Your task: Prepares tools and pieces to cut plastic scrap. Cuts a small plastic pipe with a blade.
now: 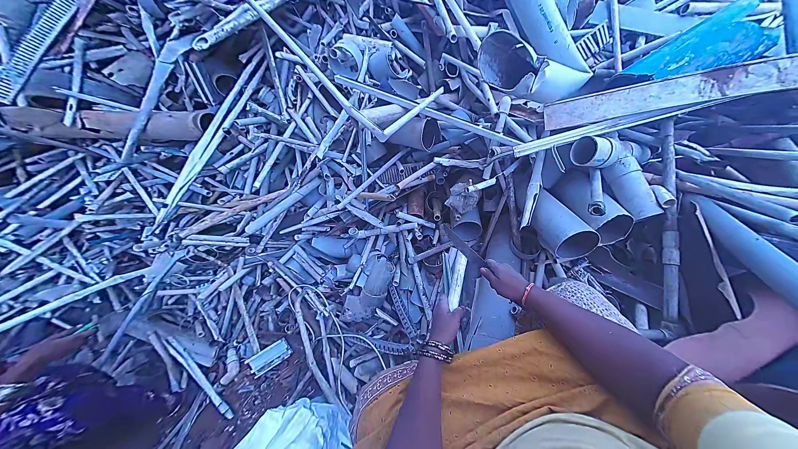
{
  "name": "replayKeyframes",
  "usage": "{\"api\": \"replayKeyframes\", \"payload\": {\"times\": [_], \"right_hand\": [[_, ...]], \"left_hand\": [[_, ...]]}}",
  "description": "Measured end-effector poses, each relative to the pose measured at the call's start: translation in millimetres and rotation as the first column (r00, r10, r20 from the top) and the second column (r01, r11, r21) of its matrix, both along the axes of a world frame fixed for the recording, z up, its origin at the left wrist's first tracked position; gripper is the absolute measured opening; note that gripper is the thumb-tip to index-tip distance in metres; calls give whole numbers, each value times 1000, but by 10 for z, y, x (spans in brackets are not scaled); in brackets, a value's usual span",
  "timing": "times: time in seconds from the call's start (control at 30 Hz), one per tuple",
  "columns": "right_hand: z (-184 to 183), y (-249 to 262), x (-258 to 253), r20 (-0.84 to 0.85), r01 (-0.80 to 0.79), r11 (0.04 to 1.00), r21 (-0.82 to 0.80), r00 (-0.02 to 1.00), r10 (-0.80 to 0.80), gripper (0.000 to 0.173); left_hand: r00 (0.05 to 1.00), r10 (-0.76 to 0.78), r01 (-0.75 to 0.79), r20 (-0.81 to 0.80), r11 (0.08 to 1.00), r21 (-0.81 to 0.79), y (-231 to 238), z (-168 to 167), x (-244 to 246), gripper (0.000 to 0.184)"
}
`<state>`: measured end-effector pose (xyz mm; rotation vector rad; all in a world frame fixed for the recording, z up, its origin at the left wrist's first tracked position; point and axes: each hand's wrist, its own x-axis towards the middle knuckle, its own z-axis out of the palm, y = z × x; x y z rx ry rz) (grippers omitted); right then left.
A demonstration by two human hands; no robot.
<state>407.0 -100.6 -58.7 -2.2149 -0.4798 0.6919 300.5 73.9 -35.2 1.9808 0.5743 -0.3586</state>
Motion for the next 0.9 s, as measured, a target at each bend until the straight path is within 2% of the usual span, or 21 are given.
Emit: {"api": "replayKeyframes", "payload": {"times": [0.03, 0.1, 0.17, 0.2, 0.27, 0.33, 0.37, 0.5, 0.53, 0.63, 0.67, 0.7, 0.8, 0.83, 0.9], "right_hand": [[1, 39, -54, -1, -46, 999, -2, 999, 46, 44], [57, 114, -207, 45, -261, 965, -14, 964, 262, 45], [92, 178, -295, 91, -390, 917, -83, 914, 396, 48], [121, 191, -285, 117, -369, 919, -139, 916, 385, 49], [209, 197, -211, 140, -201, 957, -210, 962, 233, 50], [271, 181, -125, 123, -9, 969, -246, 992, 41, 51], [276, 169, -111, 118, 24, 964, -264, 993, 8, 51], [154, 169, -267, 182, -225, 943, -245, 945, 272, 49], [160, 178, -256, 189, -218, 945, -246, 945, 267, 48], [240, 174, -124, 110, -6, 968, -250, 993, 35, 48], [239, 162, -112, 99, 10, 967, -255, 995, 15, 47], [222, 158, -149, 99, -30, 965, -259, 993, 57, 47], [112, 166, -270, 164, -280, 931, -233, 933, 321, 47], [102, 177, -265, 172, -287, 930, -229, 929, 329, 47], [138, 173, -166, 129, -161, 962, -223, 973, 193, 47]], "left_hand": [[1000, 20, -19, 10, 999, -39, 0, -12, -4, 52], [997, 64, -63, 34, 997, -43, 30, -44, 6, 51], [998, 32, -37, 63, 996, 85, 66, -56, 29, 47], [998, -14, 3, 62, 985, 170, 67, -29, 35, 46], [996, -81, 68, 37, 956, 284, 43, 63, 26, 52], [993, -111, 96, 27, 937, 335, 0, 121, 9, 53], [992, -122, 105, 27, 932, 348, -16, 124, 5, 52], [995, -87, 70, 37, 941, 332, -15, 62, 3, 54], [996, -77, 59, 44, 945, 322, -9, 64, 10, 54], [996, -57, 34, 65, 952, 303, -27, 76, -10, 54], [996, -57, 36, 62, 953, 302, -36, 79, -21, 54], [997, -55, 36, 55, 951, 306, -37, 73, -36, 53], [997, -36, 14, 69, 954, 298, -12, 37, -34, 55], [998, -37, 17, 60, 953, 301, -2, 43, -29, 56], [998, -44, 26, 50, 951, 307, -17, 56, -28, 54]]}}
